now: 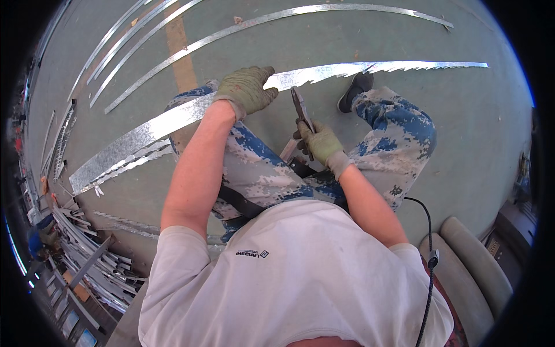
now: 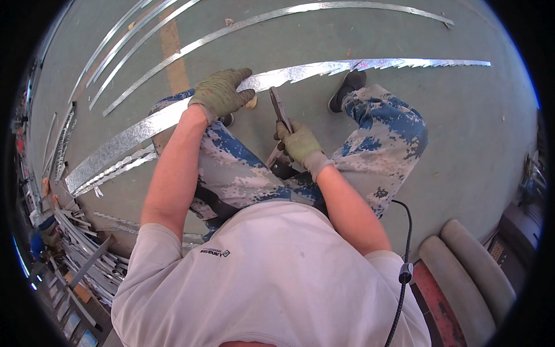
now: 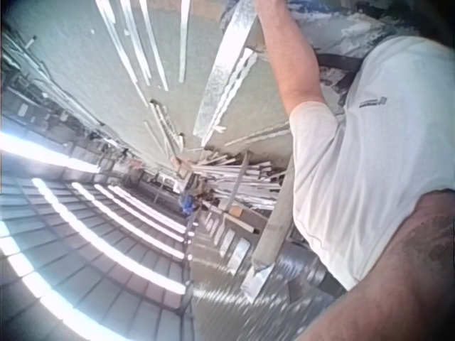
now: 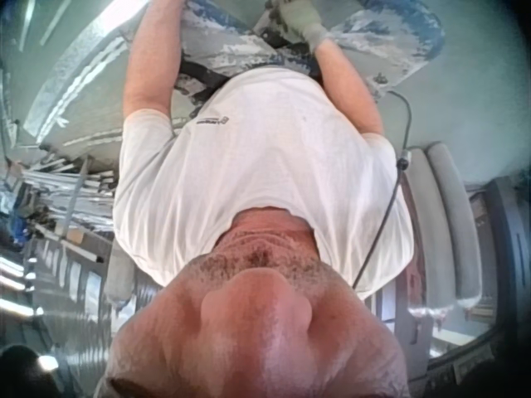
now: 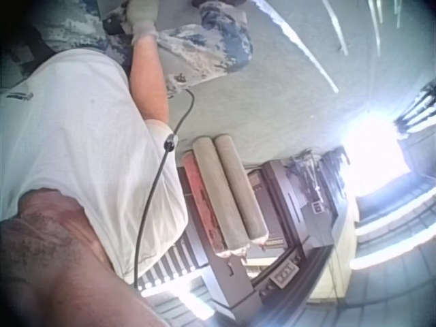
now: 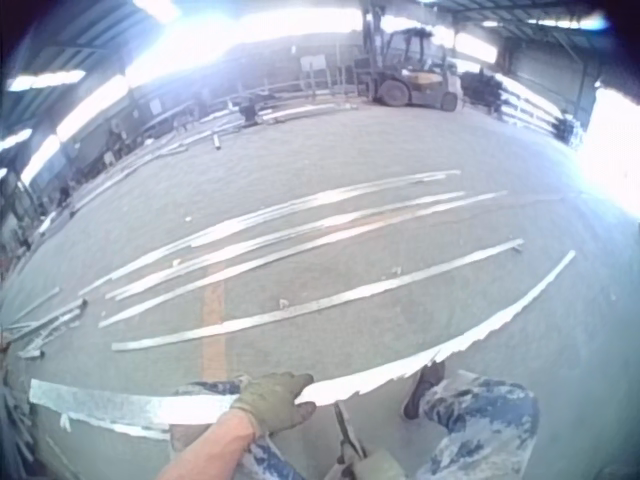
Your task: The person sits on the floor and uses tin snips to cut a long metal strip into shorter pieces. They repeatedly position the snips, cut, and set the pieces aside on the floor.
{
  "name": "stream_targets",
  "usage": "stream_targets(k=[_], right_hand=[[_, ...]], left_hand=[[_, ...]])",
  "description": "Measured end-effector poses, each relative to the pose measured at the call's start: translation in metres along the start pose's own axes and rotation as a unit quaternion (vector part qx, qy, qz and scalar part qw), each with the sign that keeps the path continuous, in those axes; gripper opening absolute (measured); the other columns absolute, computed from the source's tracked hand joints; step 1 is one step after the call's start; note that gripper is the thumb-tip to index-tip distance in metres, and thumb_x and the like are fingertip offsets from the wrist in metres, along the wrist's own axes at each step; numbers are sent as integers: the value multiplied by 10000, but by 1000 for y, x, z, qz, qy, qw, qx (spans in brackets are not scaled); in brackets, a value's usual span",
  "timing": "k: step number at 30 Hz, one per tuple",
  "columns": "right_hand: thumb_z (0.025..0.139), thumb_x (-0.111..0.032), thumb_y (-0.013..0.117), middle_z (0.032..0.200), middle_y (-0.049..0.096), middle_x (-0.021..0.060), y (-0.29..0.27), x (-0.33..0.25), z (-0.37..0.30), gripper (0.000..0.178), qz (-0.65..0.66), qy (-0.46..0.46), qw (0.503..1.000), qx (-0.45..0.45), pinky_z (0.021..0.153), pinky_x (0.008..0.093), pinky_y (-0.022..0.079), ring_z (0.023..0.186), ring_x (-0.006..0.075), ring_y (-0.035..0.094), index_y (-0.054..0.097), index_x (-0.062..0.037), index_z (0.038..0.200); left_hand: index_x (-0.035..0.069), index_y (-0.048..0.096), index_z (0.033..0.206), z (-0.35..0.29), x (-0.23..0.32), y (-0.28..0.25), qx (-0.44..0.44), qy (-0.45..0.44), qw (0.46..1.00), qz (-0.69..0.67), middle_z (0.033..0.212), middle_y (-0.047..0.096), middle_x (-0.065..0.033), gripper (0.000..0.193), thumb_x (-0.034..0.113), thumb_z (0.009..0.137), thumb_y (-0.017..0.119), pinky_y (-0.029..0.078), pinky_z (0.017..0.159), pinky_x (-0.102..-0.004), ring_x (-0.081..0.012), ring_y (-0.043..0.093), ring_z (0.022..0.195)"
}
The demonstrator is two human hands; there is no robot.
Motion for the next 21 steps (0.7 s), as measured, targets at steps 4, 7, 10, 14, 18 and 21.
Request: stream_targets(k=[4,7,10,14,18,21], right_hand=[[1036,-398,618,924,711,84,0,2,6,417,32,9,999,2,526,319,491,656,143,622,657,0,1156],[1032,-400,626,915,716,78,-4,4,10,413,31,-1,1000,-5,524,313,488,653,136,624,666,-11,1166],[1027,-413,634,913,719,70,-4,2,12,418,30,6,1000,-9,510,301,480,634,126,619,674,-25,1177],[1025,-426,637,889,711,55,-7,1,11,417,30,9,999,-14,496,294,469,611,115,608,685,-39,1170],[1026,-419,637,876,697,46,-5,2,12,410,46,19,998,-28,516,294,472,627,114,607,690,-41,1178],[1025,-397,639,872,688,49,-7,3,15,401,29,5,999,-20,582,309,493,656,131,606,688,-40,1200]], left_hand=[[119,611,1409,-2,-2,1,40,24,999,-6,1290,680,-155,564,400,923,668,499,1022,-434,-333,643,1197],[118,622,1397,-2,1,-2,28,14,999,-12,1260,691,-153,557,396,918,679,502,1015,-428,-339,651,1175],[115,636,1379,0,-2,-1,22,5,1000,-19,1255,692,-155,546,387,910,692,503,1007,-427,-345,656,1161],[114,647,1368,2,-3,1,20,-2,1000,-22,1239,697,-161,537,374,901,704,510,994,-424,-346,666,1138],[112,649,1370,2,-3,-1,8,-9,999,-41,1217,704,-169,546,379,897,710,522,976,-409,-330,681,1113],[110,649,1370,2,-2,-3,-4,-20,998,-54,1210,708,-173,555,383,891,719,531,962,-403,-322,691,1094]])
Point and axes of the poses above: each hand's wrist, its own z-axis towards the middle knuckle, its own y-axis out of the palm, x = y × z, the point moved 7 cm from there along z, towards the middle knuckle
